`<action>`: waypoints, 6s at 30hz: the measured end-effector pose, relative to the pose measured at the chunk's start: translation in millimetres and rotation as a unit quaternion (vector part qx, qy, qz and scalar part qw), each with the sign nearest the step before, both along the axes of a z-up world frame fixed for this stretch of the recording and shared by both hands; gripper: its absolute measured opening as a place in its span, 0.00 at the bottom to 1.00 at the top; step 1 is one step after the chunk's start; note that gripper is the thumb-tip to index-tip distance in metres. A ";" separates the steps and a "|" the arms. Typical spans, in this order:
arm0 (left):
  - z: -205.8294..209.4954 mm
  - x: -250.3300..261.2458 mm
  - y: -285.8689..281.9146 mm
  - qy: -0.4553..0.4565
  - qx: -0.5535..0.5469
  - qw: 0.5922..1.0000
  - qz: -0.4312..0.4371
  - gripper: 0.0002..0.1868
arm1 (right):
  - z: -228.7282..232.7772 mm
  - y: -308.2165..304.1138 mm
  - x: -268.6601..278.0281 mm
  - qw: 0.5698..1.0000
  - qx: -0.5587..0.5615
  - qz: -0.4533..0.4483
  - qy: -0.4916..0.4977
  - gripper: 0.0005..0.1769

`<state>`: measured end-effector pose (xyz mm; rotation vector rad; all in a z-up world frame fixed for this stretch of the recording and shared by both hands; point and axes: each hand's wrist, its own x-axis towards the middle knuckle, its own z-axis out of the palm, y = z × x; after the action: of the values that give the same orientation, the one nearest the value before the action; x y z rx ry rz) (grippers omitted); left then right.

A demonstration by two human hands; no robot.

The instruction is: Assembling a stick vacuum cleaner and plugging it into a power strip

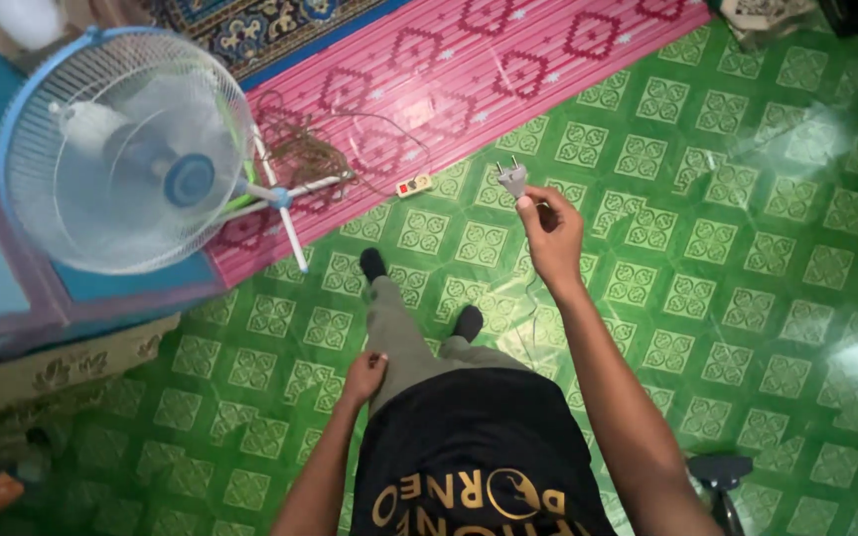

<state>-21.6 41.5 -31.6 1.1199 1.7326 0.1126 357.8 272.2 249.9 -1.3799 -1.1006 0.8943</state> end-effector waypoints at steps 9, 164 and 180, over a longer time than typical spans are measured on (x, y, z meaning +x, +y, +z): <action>17.9 -36.5 110.4 0.102 -0.030 0.959 -0.264 0.28 | -15.5 38.5 -29.7 0.996 -0.067 -0.056 -0.008 0.09; -360.5 164.1 257.8 0.096 0.211 0.720 -0.654 0.30 | -876.3 303.8 -105.8 0.730 0.002 0.440 -0.524 0.12; -363.3 147.2 240.8 0.085 0.425 0.745 -0.507 0.21 | -870.0 298.8 -111.8 0.761 -0.048 0.441 -0.473 0.14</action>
<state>125.6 282.3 -394.9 2.6869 0.9331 0.1194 246.0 571.0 -620.1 -1.3911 -2.6721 0.8653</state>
